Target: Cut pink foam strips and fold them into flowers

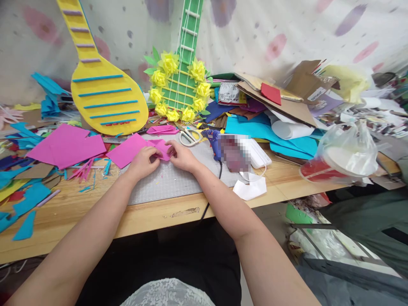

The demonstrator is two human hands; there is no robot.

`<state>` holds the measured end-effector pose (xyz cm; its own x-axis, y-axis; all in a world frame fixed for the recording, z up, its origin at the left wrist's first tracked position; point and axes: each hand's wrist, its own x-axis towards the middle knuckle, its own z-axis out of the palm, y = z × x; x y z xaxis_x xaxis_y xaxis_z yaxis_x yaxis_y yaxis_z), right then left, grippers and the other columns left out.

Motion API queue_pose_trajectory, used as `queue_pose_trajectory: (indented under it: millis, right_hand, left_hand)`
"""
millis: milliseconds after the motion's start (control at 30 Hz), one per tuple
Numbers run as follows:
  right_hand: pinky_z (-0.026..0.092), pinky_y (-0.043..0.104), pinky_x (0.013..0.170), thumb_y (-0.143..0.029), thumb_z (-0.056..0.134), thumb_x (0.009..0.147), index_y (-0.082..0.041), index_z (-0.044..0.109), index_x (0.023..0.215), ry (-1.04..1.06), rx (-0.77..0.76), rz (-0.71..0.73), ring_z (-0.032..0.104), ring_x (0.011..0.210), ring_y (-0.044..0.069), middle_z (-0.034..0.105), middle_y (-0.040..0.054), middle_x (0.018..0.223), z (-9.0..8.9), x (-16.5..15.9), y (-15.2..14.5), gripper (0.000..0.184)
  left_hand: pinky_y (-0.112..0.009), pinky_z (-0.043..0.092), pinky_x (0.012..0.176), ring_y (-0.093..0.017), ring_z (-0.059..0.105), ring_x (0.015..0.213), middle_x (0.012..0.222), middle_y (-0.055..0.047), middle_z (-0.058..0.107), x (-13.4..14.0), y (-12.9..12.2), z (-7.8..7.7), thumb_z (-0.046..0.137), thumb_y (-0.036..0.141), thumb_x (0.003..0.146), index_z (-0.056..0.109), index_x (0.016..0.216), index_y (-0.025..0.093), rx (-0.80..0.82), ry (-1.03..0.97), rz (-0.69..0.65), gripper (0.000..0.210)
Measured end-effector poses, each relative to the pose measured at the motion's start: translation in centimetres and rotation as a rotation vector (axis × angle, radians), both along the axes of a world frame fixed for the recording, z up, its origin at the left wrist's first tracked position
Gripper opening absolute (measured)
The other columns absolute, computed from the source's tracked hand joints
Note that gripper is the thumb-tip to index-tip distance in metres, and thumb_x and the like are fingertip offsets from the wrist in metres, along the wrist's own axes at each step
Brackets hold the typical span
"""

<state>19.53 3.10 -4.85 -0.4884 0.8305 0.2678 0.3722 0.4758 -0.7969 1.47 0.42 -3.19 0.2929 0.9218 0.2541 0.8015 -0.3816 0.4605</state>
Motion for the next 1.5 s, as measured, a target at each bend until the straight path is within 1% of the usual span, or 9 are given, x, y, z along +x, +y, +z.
queue_pose_trajectory:
  millis: [100, 267, 367, 467, 567, 733, 1000, 1267, 1500]
  right_hand:
    - [0.047, 0.028, 0.079, -0.006, 0.046, 0.065, -0.019, 0.045, 0.116, -0.028, -0.006, 0.037, 0.059, 0.08, 0.012, 0.062, 0.0012, 0.089, 0.4, 0.1, -0.4, 0.053]
    - [0.046, 0.031, 0.082, -0.014, 0.055, 0.069, -0.019, 0.049, 0.115, -0.094, 0.04, 0.01, 0.058, 0.084, 0.015, 0.063, 0.0014, 0.087, 0.7, 0.1, -0.6, 0.047]
    - [0.045, 0.031, 0.079, -0.019, 0.056, 0.074, -0.019, 0.05, 0.112, -0.095, 0.033, -0.073, 0.057, 0.081, 0.015, 0.062, 0.0006, 0.083, 0.4, -0.2, -0.5, 0.039]
    - [0.044, 0.031, 0.077, -0.017, 0.054, 0.075, -0.018, 0.051, 0.109, -0.11, 0.016, -0.167, 0.056, 0.076, 0.015, 0.06, -0.0002, 0.077, 0.1, -0.6, -0.3, 0.034]
    - [0.043, 0.031, 0.076, -0.016, 0.054, 0.075, -0.018, 0.051, 0.106, -0.133, 0.02, -0.205, 0.055, 0.074, 0.015, 0.059, -0.0007, 0.076, 0.0, -1.0, -0.2, 0.031]
    - [0.041, 0.03, 0.077, -0.018, 0.056, 0.076, -0.019, 0.05, 0.106, -0.162, 0.054, -0.273, 0.054, 0.076, 0.015, 0.059, -0.0011, 0.075, 0.0, -1.4, -0.3, 0.031]
    - [0.04, 0.032, 0.082, -0.01, 0.051, 0.073, -0.018, 0.05, 0.106, -0.193, 0.088, -0.266, 0.054, 0.083, 0.017, 0.061, 0.0003, 0.078, 0.1, -1.3, -0.6, 0.034]
    - [0.039, 0.033, 0.085, -0.01, 0.048, 0.074, -0.014, 0.052, 0.105, -0.248, 0.1, -0.295, 0.055, 0.085, 0.018, 0.063, 0.0041, 0.082, 0.3, -1.5, -0.7, 0.032]
    - [0.04, 0.034, 0.085, -0.01, 0.048, 0.075, -0.015, 0.052, 0.104, -0.288, 0.105, -0.321, 0.055, 0.086, 0.02, 0.064, 0.0043, 0.081, 0.4, -1.7, -0.8, 0.03]
  left_hand:
    - [-0.036, 0.044, 0.089, -0.021, 0.056, 0.094, 0.087, -0.005, 0.065, 0.2, 0.0, 0.0, 0.055, 0.019, 0.074, 0.064, 0.078, 0.021, 0.01, -0.022, -0.022, 0.01]
    - [-0.035, 0.043, 0.089, -0.021, 0.056, 0.095, 0.087, -0.005, 0.065, 0.4, 0.3, -0.5, 0.053, 0.024, 0.08, 0.063, 0.077, 0.02, -0.011, -0.054, 0.043, 0.011]
    - [-0.035, 0.043, 0.088, -0.021, 0.056, 0.092, 0.086, -0.006, 0.064, 0.7, 0.6, -0.9, 0.054, 0.024, 0.079, 0.062, 0.074, 0.019, 0.001, -0.058, 0.086, 0.011]
    - [-0.035, 0.043, 0.088, -0.021, 0.055, 0.092, 0.086, -0.006, 0.064, 1.0, 0.7, -1.1, 0.056, 0.025, 0.078, 0.062, 0.073, 0.019, 0.013, -0.06, 0.112, 0.01]
    - [-0.036, 0.043, 0.088, -0.021, 0.055, 0.091, 0.086, -0.006, 0.063, 1.2, 0.8, -1.2, 0.056, 0.028, 0.078, 0.062, 0.073, 0.018, 0.012, -0.065, 0.136, 0.012]
    - [-0.037, 0.043, 0.086, -0.023, 0.052, 0.092, 0.085, -0.007, 0.06, 1.5, 0.7, -1.0, 0.055, 0.025, 0.079, 0.061, 0.07, 0.019, 0.017, -0.042, 0.204, 0.012]
    - [-0.039, 0.042, 0.088, -0.025, 0.052, 0.093, 0.084, -0.007, 0.059, 1.8, 0.9, -1.1, 0.057, 0.022, 0.077, 0.058, 0.067, 0.019, 0.061, 0.024, 0.23, 0.01]
    - [-0.039, 0.041, 0.086, -0.025, 0.052, 0.091, 0.083, -0.008, 0.06, 1.8, 1.1, -1.4, 0.054, 0.023, 0.079, 0.058, 0.07, 0.019, 0.077, 0.069, 0.228, 0.011]
    - [-0.04, 0.042, 0.085, -0.025, 0.052, 0.09, 0.083, -0.008, 0.059, 2.1, 1.1, -1.2, 0.054, 0.022, 0.078, 0.057, 0.069, 0.019, 0.087, 0.092, 0.239, 0.011]
